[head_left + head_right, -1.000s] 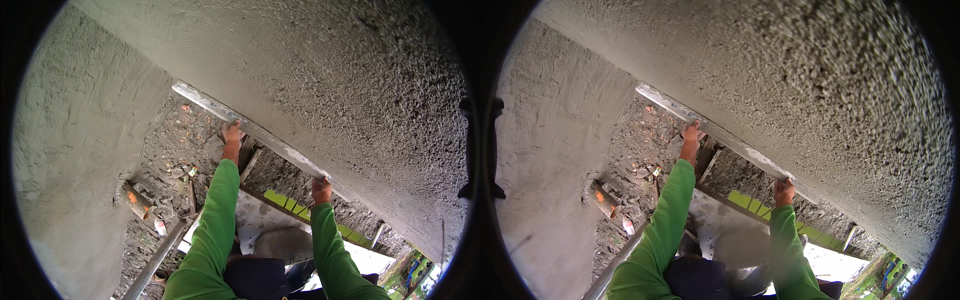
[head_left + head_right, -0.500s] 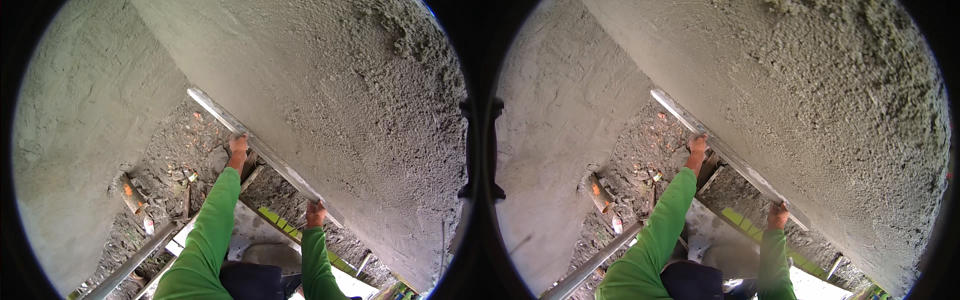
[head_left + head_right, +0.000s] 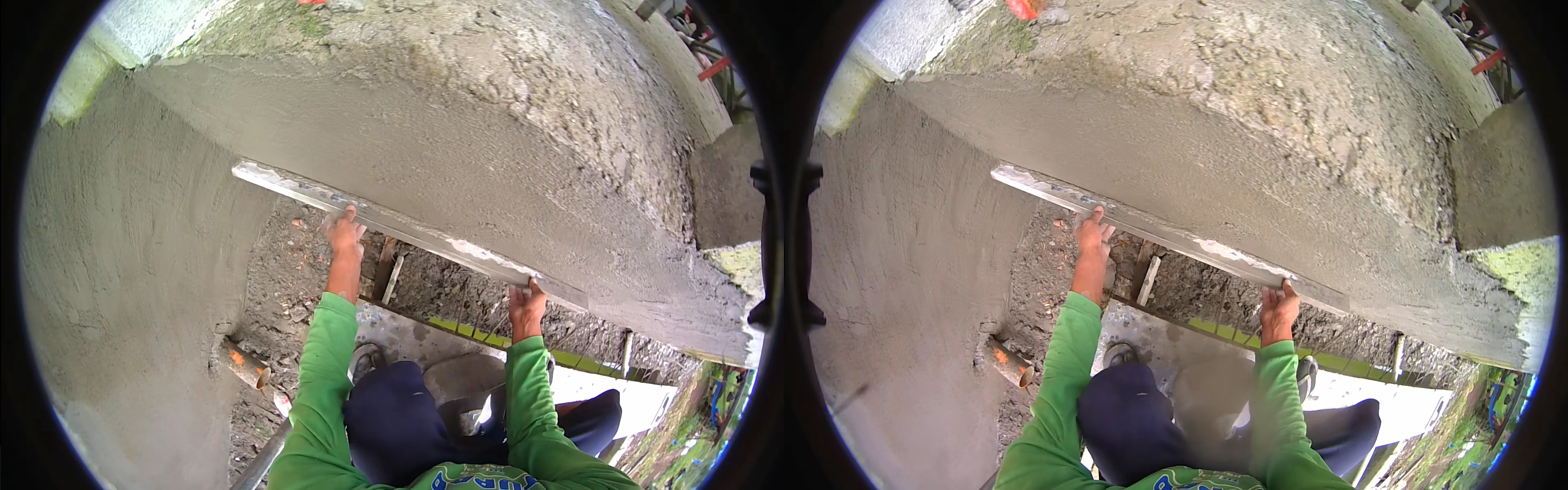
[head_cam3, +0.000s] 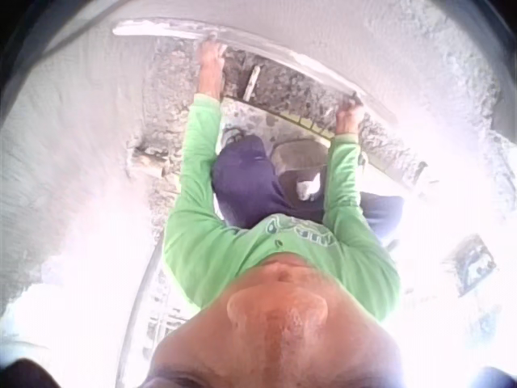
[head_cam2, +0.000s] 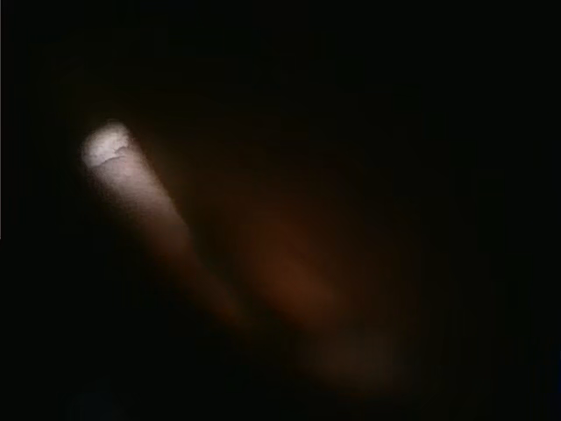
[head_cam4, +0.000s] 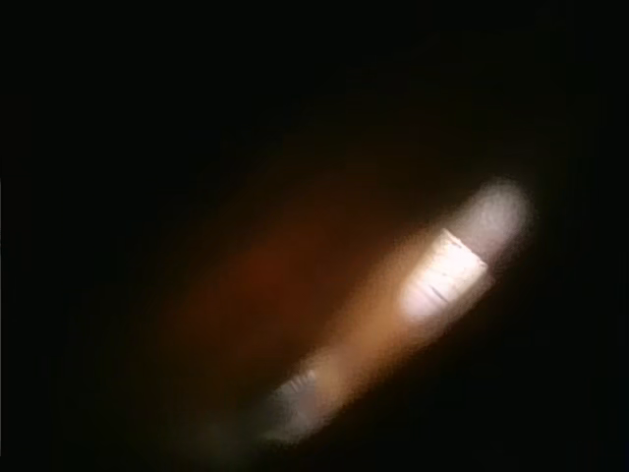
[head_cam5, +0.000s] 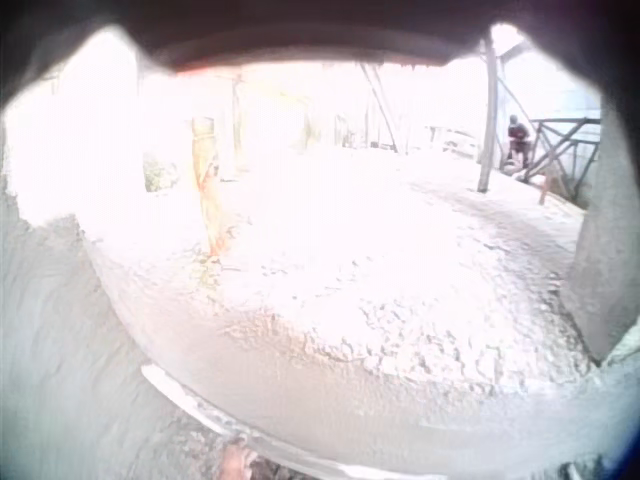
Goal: The person applies and smooths wet cement onto a vertical wall using a trowel and a long straightedge. They repeatedly scoop cement from a bucket, spread it on the wall, and level the surface with the straightedge.
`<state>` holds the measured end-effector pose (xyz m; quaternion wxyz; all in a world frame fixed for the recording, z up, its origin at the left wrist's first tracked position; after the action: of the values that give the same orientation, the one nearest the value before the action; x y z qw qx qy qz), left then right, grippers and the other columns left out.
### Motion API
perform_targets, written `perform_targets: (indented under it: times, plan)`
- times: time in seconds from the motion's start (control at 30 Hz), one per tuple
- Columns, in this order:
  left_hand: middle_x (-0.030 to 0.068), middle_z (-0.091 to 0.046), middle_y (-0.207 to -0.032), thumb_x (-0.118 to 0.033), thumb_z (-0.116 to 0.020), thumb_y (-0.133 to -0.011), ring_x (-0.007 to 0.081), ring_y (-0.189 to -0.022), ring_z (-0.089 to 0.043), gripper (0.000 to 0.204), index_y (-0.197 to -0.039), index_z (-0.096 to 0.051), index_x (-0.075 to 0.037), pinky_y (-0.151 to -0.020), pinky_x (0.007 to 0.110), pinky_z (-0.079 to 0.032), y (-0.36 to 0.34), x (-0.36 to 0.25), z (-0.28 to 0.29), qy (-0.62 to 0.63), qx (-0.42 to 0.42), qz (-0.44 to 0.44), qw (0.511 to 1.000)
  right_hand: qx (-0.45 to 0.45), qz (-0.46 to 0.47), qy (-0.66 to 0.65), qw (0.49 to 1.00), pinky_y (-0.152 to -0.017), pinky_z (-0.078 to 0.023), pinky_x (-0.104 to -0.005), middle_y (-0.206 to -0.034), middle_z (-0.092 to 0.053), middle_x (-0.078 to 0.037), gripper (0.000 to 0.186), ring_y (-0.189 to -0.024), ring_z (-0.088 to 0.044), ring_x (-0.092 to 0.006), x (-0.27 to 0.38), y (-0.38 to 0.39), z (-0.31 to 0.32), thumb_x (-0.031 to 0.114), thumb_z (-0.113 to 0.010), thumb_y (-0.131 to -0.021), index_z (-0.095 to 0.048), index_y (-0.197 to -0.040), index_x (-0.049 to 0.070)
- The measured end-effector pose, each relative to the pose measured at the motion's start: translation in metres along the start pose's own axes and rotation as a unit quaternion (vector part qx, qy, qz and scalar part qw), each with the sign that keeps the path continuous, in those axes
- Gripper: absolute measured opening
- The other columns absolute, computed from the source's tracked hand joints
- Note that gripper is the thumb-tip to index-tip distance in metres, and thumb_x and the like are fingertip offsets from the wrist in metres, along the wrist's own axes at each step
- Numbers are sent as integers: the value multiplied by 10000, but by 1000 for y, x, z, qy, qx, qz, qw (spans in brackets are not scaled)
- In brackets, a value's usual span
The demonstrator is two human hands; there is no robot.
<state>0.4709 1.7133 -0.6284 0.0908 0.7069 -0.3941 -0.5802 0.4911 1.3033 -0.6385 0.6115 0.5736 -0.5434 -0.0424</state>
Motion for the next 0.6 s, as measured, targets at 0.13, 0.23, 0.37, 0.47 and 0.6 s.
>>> perform_targets:
  times: [0.13,0.23,0.37,0.47,0.6]
  plan:
    - [133,-515,-1260,-46,-635,-867,310,-1098,-552,562,-1353,-355,-66,-907,460,-485,32,-46,-10,-8,27,-5,1000,30,24,-44,998,-847,-520,-407,-1095,-565,-148,277,-997,-571,-289,33,45,-12,154,-554,-922,-528,-1145,-9]
    - [173,-443,-1340,-81,-659,-860,390,-1197,-479,709,-1430,-241,-30,-978,478,-441,59,-79,-17,-5,44,-22,999,44,62,-46,996,-842,-529,-397,-1104,-575,-140,287,-1001,-585,-278,62,93,-30,149,-576,-912,-529,-1142,-15]
    - [117,-494,-1269,-119,-663,-859,344,-1154,-510,554,-1314,-360,-38,-965,475,-430,104,-124,-30,63,119,-80,988,137,116,-78,981,-909,-474,-386,-1167,-564,-131,352,-1062,-565,-255,97,136,-30,195,-582,-913,-494,-1199,9]
    - [73,-544,-1208,-137,-654,-860,298,-1106,-557,416,-1228,-480,-48,-943,468,-438,131,-143,-35,105,151,-89,979,203,168,-114,958,-939,-432,-393,-1213,-550,-133,395,-1097,-554,-262,127,164,-25,242,-575,-910,-471,-1219,19]
    - [67,-551,-1201,-142,-650,-862,303,-1110,-559,414,-1231,-479,-64,-951,486,-431,137,-127,-23,94,171,-47,980,176,162,-100,966,-936,-448,-398,-1212,-550,-125,406,-1104,-548,-266,127,160,-1,257,-564,-916,-465,-1235,26]
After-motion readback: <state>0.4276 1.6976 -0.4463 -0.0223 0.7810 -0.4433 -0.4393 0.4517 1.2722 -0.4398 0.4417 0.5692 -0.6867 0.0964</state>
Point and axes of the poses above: each hand's wrist, its own y-axis away from the middle knuckle, its own z-axis out of the back of the hand, x = y × z, the point moved 1 cm from there along -y, towards the middle knuckle
